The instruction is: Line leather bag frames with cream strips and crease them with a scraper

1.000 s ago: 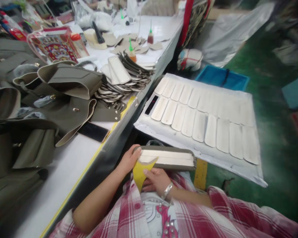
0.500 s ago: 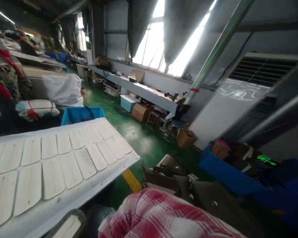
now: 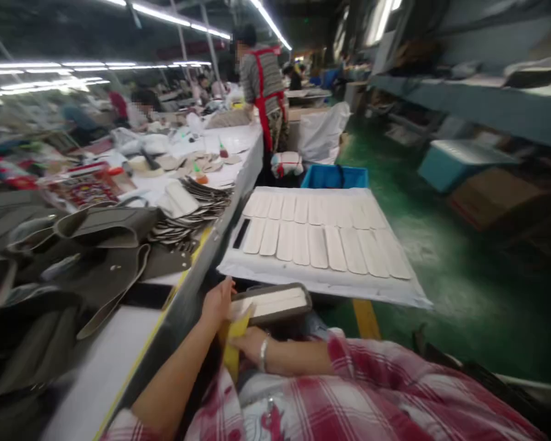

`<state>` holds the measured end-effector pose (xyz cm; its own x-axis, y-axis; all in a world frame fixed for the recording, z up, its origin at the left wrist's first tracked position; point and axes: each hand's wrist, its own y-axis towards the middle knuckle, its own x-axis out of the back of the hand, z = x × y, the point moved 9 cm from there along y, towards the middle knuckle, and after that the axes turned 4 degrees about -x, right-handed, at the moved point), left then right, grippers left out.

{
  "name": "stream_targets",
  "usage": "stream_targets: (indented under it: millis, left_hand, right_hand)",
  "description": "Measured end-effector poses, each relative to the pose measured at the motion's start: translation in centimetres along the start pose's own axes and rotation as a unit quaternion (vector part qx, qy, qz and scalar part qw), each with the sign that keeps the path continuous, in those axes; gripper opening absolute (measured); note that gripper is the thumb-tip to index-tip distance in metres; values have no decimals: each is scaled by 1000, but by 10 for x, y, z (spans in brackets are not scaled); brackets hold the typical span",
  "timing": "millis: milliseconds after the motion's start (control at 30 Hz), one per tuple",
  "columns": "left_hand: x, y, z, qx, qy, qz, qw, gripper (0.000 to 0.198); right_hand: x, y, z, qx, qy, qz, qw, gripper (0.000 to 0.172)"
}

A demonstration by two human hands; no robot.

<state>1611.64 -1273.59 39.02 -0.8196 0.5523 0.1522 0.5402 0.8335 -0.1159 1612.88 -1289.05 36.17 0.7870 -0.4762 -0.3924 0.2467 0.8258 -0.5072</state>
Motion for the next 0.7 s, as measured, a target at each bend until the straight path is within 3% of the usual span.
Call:
stream_targets:
  millis: [67,133,267,400,533,633,700]
  left_hand:
    - [25,-3,9,19,-65,-42,997,47]
    - [36,-13,22,38,-117,-58,991,54]
    - [27,-41,47,60,-178,-31,982,40]
    - [14,-52,43,12,-225,-13,974,37]
    - [18,-51,28,-44,-95,-19,994,33]
    - [19,-46,22,-70,1,-8,997,29]
    - [14,-41,28,-47,-15,18,999,31]
  right_hand:
    - [-1,-6,-5,-10,-18,41,999,22]
    - [18,-17,7,8,-14,55,998,28]
    - [75,-38,32,51,20,11,998,34]
    - [108,-39,25,55,75,-27,995,32]
    - [118,-40,22,68,83,-41,993,34]
    - [114,-49,36,99,1,-41,994,39]
    - [108,-56,45,112,-67,-36,991,42]
